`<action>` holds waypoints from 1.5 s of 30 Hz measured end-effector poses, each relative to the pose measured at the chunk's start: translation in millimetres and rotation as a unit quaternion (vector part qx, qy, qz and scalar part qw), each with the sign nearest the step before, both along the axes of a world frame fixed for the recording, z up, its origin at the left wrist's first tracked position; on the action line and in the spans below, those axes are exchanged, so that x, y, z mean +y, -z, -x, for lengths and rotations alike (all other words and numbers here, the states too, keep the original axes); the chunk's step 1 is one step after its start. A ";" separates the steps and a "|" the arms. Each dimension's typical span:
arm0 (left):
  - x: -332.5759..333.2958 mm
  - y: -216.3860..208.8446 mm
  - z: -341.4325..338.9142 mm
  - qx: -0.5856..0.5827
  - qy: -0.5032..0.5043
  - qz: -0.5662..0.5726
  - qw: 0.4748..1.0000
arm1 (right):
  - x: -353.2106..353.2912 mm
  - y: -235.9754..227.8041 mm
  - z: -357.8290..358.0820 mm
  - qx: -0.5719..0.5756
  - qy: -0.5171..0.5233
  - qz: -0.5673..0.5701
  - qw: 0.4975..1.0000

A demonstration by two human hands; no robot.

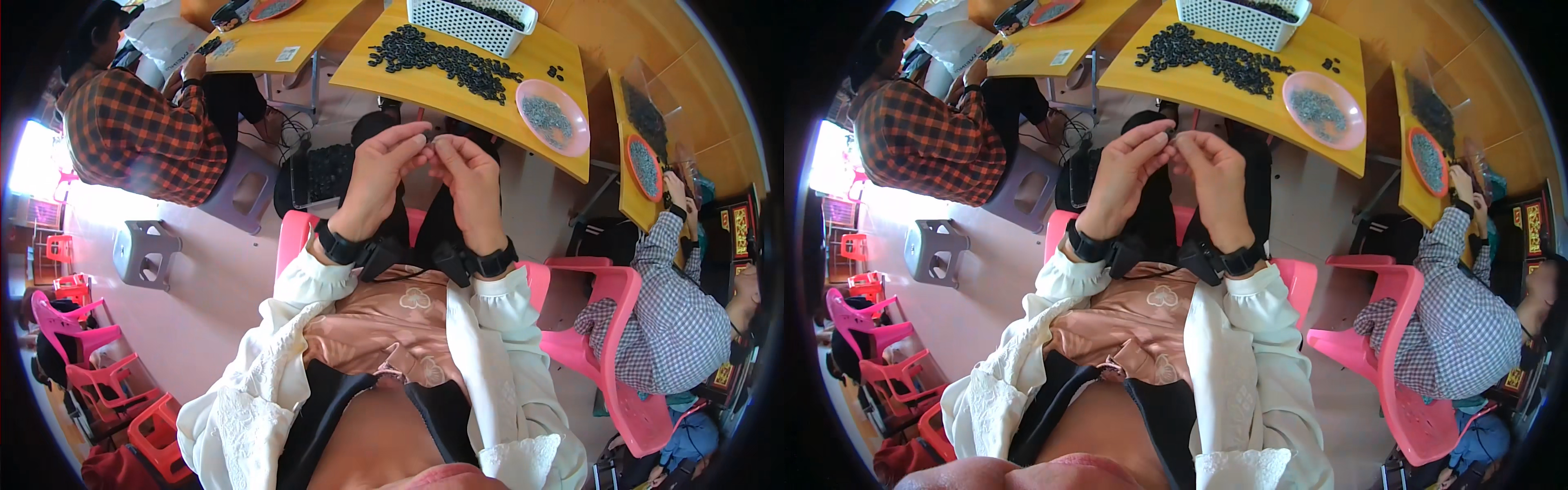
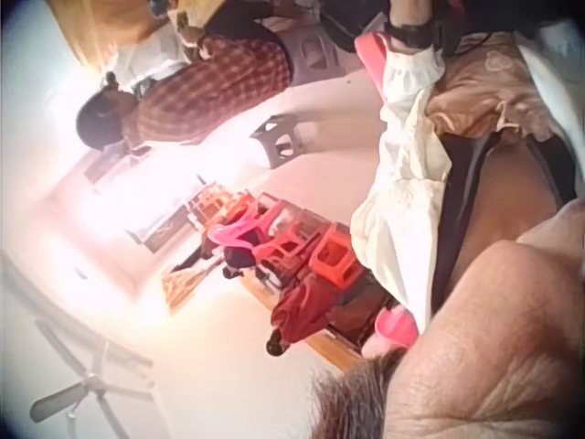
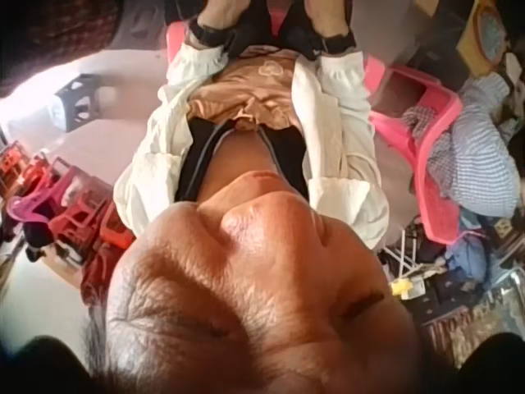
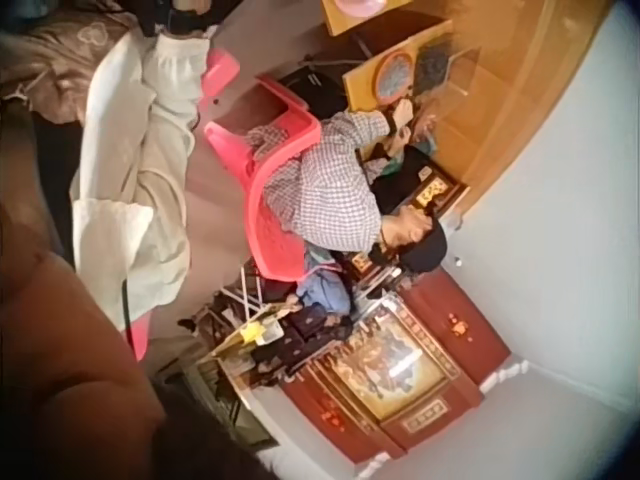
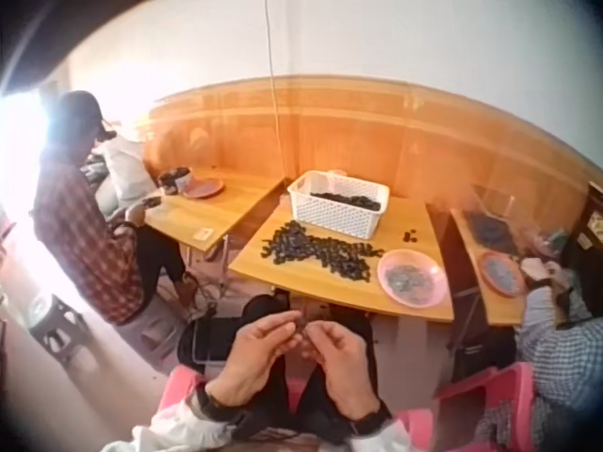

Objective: Inspecting small black rubber components and sorting them from a desk into a pink bowl.

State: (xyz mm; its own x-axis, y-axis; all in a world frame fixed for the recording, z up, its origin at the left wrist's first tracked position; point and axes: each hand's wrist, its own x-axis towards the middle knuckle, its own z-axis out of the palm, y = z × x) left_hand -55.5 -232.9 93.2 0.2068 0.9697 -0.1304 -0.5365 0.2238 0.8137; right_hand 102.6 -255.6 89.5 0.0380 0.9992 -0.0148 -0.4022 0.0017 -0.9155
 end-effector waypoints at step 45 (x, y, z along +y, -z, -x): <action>-22.0 24.8 29.0 -0.017 0.027 -0.041 0.999 | -22.1 18.2 17.8 -0.027 -0.025 -0.017 0.999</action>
